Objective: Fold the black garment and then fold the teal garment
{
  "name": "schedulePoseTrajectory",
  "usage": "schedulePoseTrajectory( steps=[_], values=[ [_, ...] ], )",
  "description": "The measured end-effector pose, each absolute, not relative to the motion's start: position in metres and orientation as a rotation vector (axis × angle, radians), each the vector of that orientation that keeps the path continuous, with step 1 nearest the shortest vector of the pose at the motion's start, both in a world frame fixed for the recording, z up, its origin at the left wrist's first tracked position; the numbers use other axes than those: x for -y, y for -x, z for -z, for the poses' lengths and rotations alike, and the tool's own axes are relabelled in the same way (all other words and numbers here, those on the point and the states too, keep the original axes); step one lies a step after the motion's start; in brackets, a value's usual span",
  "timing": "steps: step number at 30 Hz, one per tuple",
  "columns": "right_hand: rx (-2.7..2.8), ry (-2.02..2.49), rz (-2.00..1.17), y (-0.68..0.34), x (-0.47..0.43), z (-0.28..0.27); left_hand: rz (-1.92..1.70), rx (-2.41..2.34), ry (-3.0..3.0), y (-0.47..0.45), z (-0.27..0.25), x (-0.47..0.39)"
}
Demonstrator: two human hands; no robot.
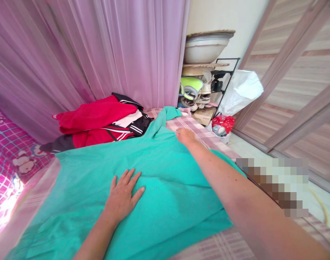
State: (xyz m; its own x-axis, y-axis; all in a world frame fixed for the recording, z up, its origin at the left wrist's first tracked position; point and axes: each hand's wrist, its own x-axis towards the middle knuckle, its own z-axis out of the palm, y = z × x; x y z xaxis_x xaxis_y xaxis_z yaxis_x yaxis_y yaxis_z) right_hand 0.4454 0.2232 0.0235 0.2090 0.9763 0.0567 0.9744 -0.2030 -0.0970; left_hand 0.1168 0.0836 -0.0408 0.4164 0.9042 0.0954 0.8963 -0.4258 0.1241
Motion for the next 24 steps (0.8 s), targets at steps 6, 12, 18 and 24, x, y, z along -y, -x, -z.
schedulePoseTrajectory(
  steps=[6, 12, 18, 24],
  values=[
    [1.892, 2.395, -0.104, -0.435, -0.266, -0.013, -0.268, -1.629, -2.632, -0.113, 0.045, -0.082],
    [1.738, 2.391, -0.012, -0.425, -0.269, 0.023, -0.260, -1.624, -2.636, -0.113, 0.045, -0.081],
    [1.779, 2.263, -0.050, -0.418, -0.249, 0.022, -0.235, -1.634, -2.621, -0.114, 0.045, -0.082],
    [2.273, 2.022, 0.011, -0.434, -0.180, 0.032, -0.237, -1.674, -2.627, -0.115, 0.047, -0.083]
  ],
)
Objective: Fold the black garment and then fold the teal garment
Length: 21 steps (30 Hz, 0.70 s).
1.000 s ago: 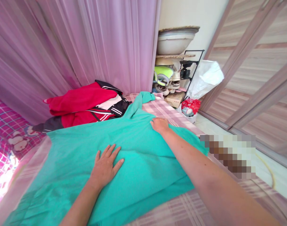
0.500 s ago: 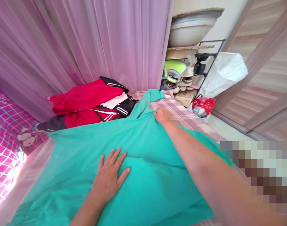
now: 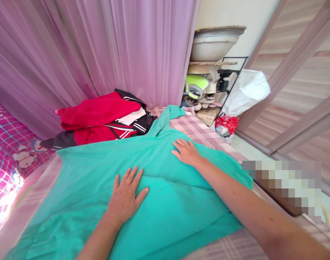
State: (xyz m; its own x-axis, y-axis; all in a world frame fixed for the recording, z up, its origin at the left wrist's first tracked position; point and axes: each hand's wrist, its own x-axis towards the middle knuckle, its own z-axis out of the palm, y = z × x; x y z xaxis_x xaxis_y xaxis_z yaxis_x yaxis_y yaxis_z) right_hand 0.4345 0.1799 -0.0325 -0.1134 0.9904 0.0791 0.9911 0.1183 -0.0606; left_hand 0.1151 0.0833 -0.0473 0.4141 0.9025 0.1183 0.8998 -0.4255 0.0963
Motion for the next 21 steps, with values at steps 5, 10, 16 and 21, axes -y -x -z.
schedulePoseTrajectory(
  steps=[5, 10, 16, 21],
  values=[
    [2.088, 2.423, -0.112, -0.469, -0.160, 0.025, -0.162, -1.696, -2.583, -0.118, 0.042, -0.084],
    [2.203, 2.126, -0.023, -0.413, -0.146, 0.008, -0.142, -1.689, -2.564, -0.120, 0.039, -0.084],
    [2.561, 1.676, -0.366, -0.340, -0.133, 0.019, -0.112, -1.712, -2.557, -0.121, 0.035, -0.082],
    [2.394, 1.999, -0.408, -0.350, -0.133, 0.010, -0.088, -1.737, -2.529, -0.125, 0.031, -0.081]
  ],
)
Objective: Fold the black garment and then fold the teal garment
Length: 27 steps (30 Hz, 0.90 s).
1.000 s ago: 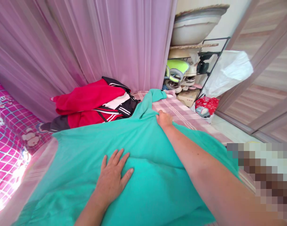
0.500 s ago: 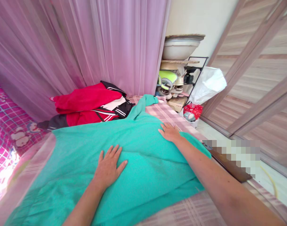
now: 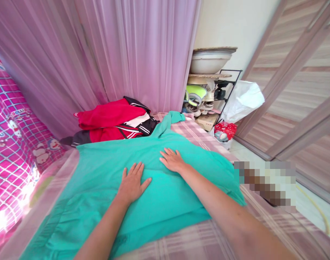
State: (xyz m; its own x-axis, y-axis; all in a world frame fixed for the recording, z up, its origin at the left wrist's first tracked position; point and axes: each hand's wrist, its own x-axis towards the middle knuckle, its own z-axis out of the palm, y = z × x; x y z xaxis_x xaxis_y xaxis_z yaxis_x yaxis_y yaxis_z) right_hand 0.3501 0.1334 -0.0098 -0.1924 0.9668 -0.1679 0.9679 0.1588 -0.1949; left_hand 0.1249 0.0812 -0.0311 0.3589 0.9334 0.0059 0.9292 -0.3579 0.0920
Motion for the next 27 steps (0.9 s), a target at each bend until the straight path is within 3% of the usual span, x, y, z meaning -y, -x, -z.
schedulePoseTrajectory(
  steps=[5, 15, 21, 27],
  values=[
    [-2.394, -2.097, 0.268, -0.374, -0.089, -0.001, -0.108, -1.709, -2.506, -0.125, 0.031, -0.081],
    [-2.305, -2.254, -0.004, -0.410, -0.046, 0.037, 0.087, -1.689, -2.455, -0.156, -0.010, -0.107],
    [-2.328, -2.264, -0.019, -0.408, -0.047, 0.038, 0.063, -1.393, -2.570, -0.191, 0.010, -0.131],
    [-2.334, -2.263, -0.006, -0.410, -0.047, 0.039, 0.063, -1.508, -2.724, -0.134, 0.024, -0.163]
  ],
)
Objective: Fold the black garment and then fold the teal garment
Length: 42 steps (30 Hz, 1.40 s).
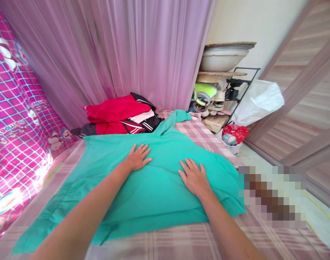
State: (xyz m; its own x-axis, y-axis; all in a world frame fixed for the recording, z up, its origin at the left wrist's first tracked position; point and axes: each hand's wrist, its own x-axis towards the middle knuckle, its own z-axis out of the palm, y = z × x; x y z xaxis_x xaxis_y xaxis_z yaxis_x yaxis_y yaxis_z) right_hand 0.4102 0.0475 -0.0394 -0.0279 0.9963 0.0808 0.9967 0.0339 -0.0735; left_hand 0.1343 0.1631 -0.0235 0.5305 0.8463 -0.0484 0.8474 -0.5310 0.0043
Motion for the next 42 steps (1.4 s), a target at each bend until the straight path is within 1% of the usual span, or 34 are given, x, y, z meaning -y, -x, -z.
schedulePoseTrajectory(
  steps=[5, 9, 13, 16, 18, 21, 23, 26, 30, 32, 34, 38, 42],
  values=[
    [2.172, 2.108, 0.019, -0.411, -0.048, 0.043, 0.004, -1.764, -2.725, -0.064, 0.025, -0.177],
    [2.168, 2.110, 0.051, -0.411, -0.048, 0.043, -0.012, -2.072, -2.492, -0.023, 0.020, -0.177],
    [2.173, 2.108, 0.062, -0.411, -0.048, 0.043, 0.062, -2.262, -2.220, 0.000, 0.007, -0.174],
    [2.173, 2.105, 0.057, -0.410, -0.048, 0.042, 0.059, -2.358, -2.112, -0.002, -0.003, -0.162],
    [2.167, 2.108, 0.043, -0.410, -0.048, 0.042, -0.018, -2.335, -2.151, -0.013, -0.006, -0.145],
    [2.169, 2.107, 0.009, -0.410, -0.048, 0.040, -0.092, -2.139, -2.312, -0.034, 0.001, -0.106],
    [2.173, 2.110, -0.014, -0.409, -0.047, 0.038, -0.053, -2.064, -2.380, -0.043, 0.011, -0.080],
    [2.170, 2.132, -0.040, -0.407, -0.047, 0.034, 0.011, -2.122, -2.339, -0.048, 0.025, -0.057],
    [2.200, 2.123, -0.091, -0.413, -0.048, 0.022, 0.004, -2.153, -2.284, -0.046, 0.032, -0.055],
    [2.157, 2.123, -0.020, -0.427, -0.049, 0.017, -0.006, -2.144, -2.278, -0.046, 0.031, -0.057],
    [2.044, 2.218, 0.024, -0.446, -0.049, 0.015, -0.014, -2.139, -2.274, -0.046, 0.029, -0.058],
    [1.903, 2.424, -0.120, -0.481, -0.048, 0.024, -0.003, -2.150, -2.257, -0.048, 0.027, -0.056],
    [1.894, 2.410, -0.092, -0.489, -0.047, 0.035, 0.001, -2.149, -2.264, -0.048, 0.027, -0.055]
  ],
)
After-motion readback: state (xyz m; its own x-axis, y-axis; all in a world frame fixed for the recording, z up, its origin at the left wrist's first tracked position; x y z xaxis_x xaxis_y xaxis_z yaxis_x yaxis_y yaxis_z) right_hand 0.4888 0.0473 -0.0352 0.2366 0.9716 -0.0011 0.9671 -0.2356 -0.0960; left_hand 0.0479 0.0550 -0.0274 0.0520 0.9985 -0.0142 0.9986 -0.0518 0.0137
